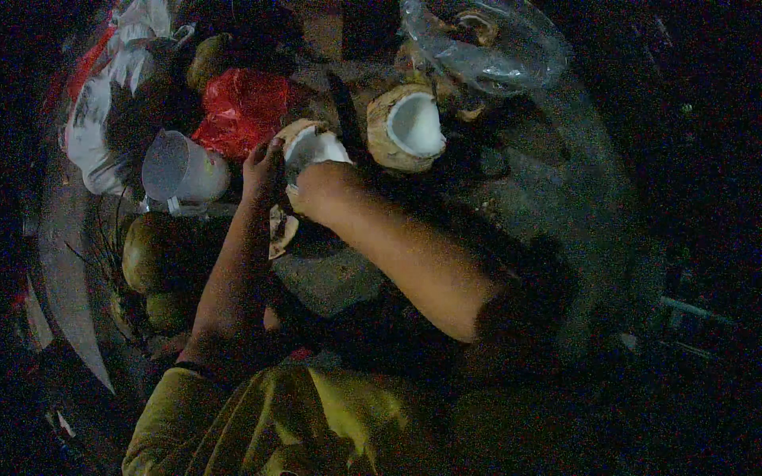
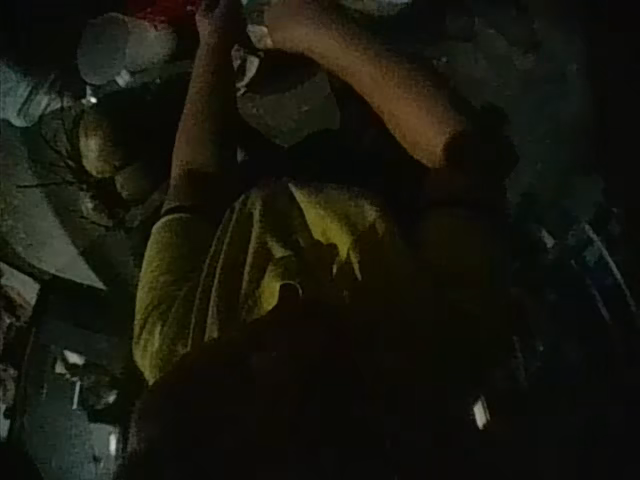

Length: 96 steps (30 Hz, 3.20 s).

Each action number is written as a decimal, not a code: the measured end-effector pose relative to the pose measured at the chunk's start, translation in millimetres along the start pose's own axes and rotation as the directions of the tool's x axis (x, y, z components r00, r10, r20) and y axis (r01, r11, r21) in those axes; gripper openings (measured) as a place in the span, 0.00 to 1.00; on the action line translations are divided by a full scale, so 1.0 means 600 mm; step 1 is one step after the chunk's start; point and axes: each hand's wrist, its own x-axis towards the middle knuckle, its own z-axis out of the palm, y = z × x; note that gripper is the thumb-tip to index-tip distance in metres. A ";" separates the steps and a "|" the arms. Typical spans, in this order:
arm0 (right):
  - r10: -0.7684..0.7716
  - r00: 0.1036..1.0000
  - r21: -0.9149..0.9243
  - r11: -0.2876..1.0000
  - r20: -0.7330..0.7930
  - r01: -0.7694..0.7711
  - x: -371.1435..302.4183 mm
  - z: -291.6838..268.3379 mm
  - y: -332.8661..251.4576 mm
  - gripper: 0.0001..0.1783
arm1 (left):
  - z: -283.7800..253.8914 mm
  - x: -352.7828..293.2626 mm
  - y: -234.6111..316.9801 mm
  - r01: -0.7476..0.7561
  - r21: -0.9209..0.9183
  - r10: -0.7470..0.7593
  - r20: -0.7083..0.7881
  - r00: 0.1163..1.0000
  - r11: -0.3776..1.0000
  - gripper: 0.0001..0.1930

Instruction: The person scoops meat out of a coconut shell using a spoon and places it into a small plastic bag.

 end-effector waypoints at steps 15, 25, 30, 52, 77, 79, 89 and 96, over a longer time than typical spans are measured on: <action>0.069 0.997 -0.022 0.997 0.028 -0.069 0.038 0.007 0.015 0.11 | 0.007 0.017 -0.001 0.052 0.008 -0.052 0.038 0.998 0.999 0.15; 0.134 0.980 0.046 0.989 0.149 -0.142 0.002 -0.017 -0.002 0.12 | 0.022 0.022 0.010 -0.073 -0.032 0.076 0.073 0.994 0.997 0.16; 0.185 0.974 0.050 0.980 0.128 -0.193 0.041 -0.028 0.004 0.13 | -0.068 0.065 -0.051 0.063 0.093 -0.073 0.105 0.992 0.994 0.20; 0.171 0.983 0.209 0.961 0.061 -0.180 0.002 0.011 0.000 0.13 | 0.004 -0.038 0.011 0.078 -0.281 -0.075 0.022 0.997 0.957 0.19; 0.114 0.993 0.291 0.951 0.001 -0.109 -0.015 0.043 -0.038 0.13 | -0.033 -0.025 0.024 -0.029 0.380 -0.049 0.192 0.980 0.925 0.15; 0.049 0.999 0.252 0.966 0.016 -0.052 -0.024 0.052 -0.026 0.14 | -0.048 -0.016 0.005 -0.166 0.453 0.054 0.249 0.967 0.876 0.14; 0.247 0.969 0.445 0.870 -0.024 -0.211 0.008 0.026 -0.014 0.14 | -0.042 0.007 -0.007 0.227 0.056 -0.233 0.159 0.959 0.972 0.13; 0.161 0.986 0.370 0.914 0.039 -0.164 -0.001 0.043 -0.032 0.14 | -0.029 -0.014 0.012 0.044 0.219 -0.088 0.198 0.976 0.975 0.14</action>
